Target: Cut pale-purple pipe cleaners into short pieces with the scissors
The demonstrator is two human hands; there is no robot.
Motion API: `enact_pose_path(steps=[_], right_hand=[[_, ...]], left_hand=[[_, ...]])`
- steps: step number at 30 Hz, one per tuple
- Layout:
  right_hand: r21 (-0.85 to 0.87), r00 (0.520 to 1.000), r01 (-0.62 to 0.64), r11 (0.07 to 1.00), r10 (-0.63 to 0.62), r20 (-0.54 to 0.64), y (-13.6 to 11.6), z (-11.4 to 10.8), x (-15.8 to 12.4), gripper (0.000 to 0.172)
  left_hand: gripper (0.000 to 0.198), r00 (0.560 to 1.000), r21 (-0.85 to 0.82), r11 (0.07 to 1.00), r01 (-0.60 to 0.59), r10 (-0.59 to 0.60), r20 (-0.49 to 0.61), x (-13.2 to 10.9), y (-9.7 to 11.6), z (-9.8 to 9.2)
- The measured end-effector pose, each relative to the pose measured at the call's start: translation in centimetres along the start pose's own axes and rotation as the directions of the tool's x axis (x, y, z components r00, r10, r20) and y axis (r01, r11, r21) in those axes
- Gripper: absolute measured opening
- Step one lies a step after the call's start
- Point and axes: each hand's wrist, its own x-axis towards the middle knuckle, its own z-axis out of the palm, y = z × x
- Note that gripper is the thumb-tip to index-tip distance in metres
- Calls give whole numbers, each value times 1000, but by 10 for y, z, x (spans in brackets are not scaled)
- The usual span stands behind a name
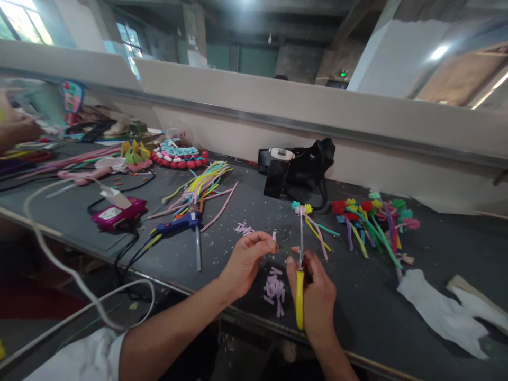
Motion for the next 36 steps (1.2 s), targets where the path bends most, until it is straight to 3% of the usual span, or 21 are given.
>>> enact_pose_path(steps=[6, 11, 15, 21, 36], right_hand=[[82, 997, -19, 996, 25, -70, -4, 0, 3, 30], [53, 1000, 22, 998, -23, 7, 0, 3, 1, 32], [-43, 989, 55, 998, -48, 138, 1, 4, -4, 33], [-87, 966, 91, 992, -67, 248, -3, 4, -7, 34], [-56, 965, 107, 993, -90, 248, -2, 3, -10, 30]], left_hand=[[8, 998, 213, 977, -24, 36, -56, 0, -5, -4], [6, 999, 57, 998, 34, -34, 4, 1, -3, -4], [5, 999, -75, 997, 10, -8, 36, 2, 0, -4], [6, 1000, -124, 992, 17, -14, 25, 2, 3, -8], [9, 999, -119, 992, 37, -37, 9, 3, 3, -9]])
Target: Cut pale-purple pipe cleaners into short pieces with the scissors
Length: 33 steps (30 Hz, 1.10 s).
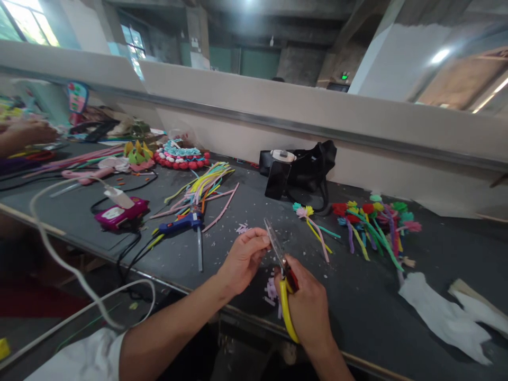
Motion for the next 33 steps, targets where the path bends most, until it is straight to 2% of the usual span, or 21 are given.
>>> enact_pose_path(steps=[9, 21, 26, 30, 33], right_hand=[[72, 1000, -19, 997, 19, 3, -6, 1, -2, 30], [40, 996, -80, 996, 78, 52, -5, -3, 4, 36], [147, 987, -137, 980, 122, 106, -7, -6, 4, 25], [141, 991, -131, 981, 128, 29, -7, -5, 6, 20], [122, 989, -128, 984, 135, -53, -3, -4, 9, 16]], left_hand=[[11, 1000, -13, 1000, -16, 15, -10, -1, 5, 4], [7, 999, 76, 996, -44, 42, 19, -2, -3, 1], [6, 998, 82, 996, -36, 32, 47, -2, -8, 3], [8, 996, 89, 996, -25, 17, 84, -5, -12, 5], [7, 997, 116, 993, -37, 29, 68, -5, -12, 5]])
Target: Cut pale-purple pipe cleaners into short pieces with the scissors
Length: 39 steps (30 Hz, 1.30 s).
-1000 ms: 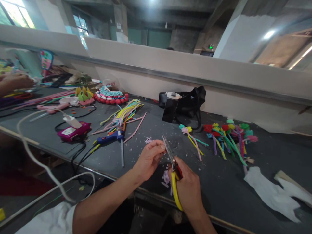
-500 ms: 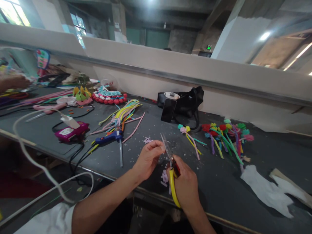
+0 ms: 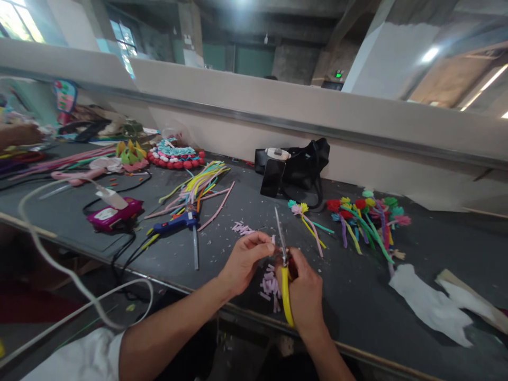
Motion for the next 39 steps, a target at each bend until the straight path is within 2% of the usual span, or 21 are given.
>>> enact_pose_path(steps=[6, 9, 11, 13, 15, 17, 21, 26, 29, 31, 33, 35, 37, 39], right_hand=[[4, 995, 26, 1000, -25, -98, 3, -1, 4, 22], [18, 981, 46, 999, -42, -190, 0, -1, 3, 26], [30, 966, 57, 998, -47, -255, -2, -1, 3, 29], [44, 960, 51, 998, -37, -279, -3, -2, 3, 30], [63, 963, 35, 997, -17, -268, -4, -3, 3, 29], [80, 967, 24, 997, -3, -255, -3, -3, 4, 27], [103, 974, 22, 994, 2, -227, 0, -2, 5, 24], [98, 977, 47, 994, -26, -214, 3, 1, 5, 26], [95, 980, 37, 995, -17, -199, 3, 1, 4, 27], [105, 980, 38, 994, -17, -197, 3, 0, 4, 27], [114, 980, 45, 992, -22, -195, 2, -1, 4, 26], [109, 982, 61, 992, -40, -182, 1, -2, 5, 24], [99, 984, 81, 992, -64, -168, 0, -3, 6, 23], [102, 984, 98, 990, -80, -160, 0, -3, 6, 23]], left_hand=[[6, 999, 52, 999, 1, 1, -36, 6, 2, -4], [5, 997, 281, 959, -40, 58, -56, 6, 2, -5], [6, 984, 541, 829, -144, 177, -8, 4, 3, -5], [9, 944, 744, 602, -290, 307, 120, 1, 3, -4], [11, 885, 832, 370, -413, 378, 271, -1, 3, -3], [9, 838, 852, 201, -483, 387, 384, -2, 2, -2], [7, 811, 865, 20, -501, 360, 461, -3, -1, -4], [8, 811, 863, -58, -501, 316, 492, -4, -2, -3], [9, 816, 862, -34, -505, 306, 490, -6, -2, 0], [7, 841, 872, 67, -486, 308, 445, -6, -2, 0], [7, 904, 872, 283, -399, 279, 323, -4, -1, -1], [8, 974, 796, 561, -225, 152, 168, -2, -1, -4], [11, 997, 647, 762, -30, -22, 73, 1, 1, -6], [14, 989, 520, 849, 90, -140, 57, 2, 4, -8]])
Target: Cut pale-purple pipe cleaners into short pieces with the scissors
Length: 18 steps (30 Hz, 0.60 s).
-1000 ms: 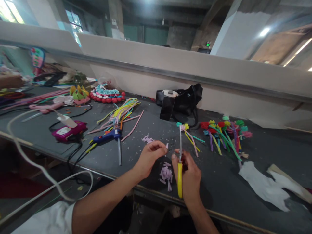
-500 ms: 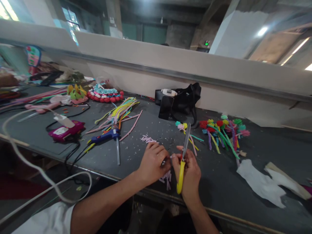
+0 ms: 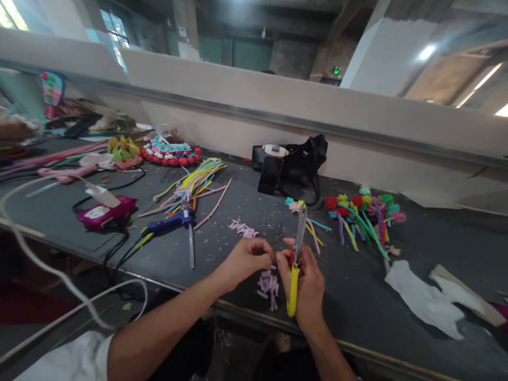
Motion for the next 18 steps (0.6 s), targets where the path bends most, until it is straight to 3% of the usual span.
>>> enact_pose_path(steps=[5, 8, 14, 18], right_hand=[[23, 999, -50, 998, 50, 6, -1, -1, 0, 23], [38, 998, -65, 997, 64, 18, -2, -3, 1, 24], [-135, 998, 55, 989, -58, -22, 6, -1, -6, 29], [-259, 994, 100, 961, -86, 65, 9, 2, -14, 33]], left_hand=[[13, 993, -109, 990, 94, -86, 77, 0, 4, -3], [5, 993, -172, 979, 108, -97, 70, 1, 2, -2], [3, 995, -428, 902, -60, 18, -103, 4, 3, -1], [7, 982, -538, 831, -140, 47, -183, 5, 6, -3]])
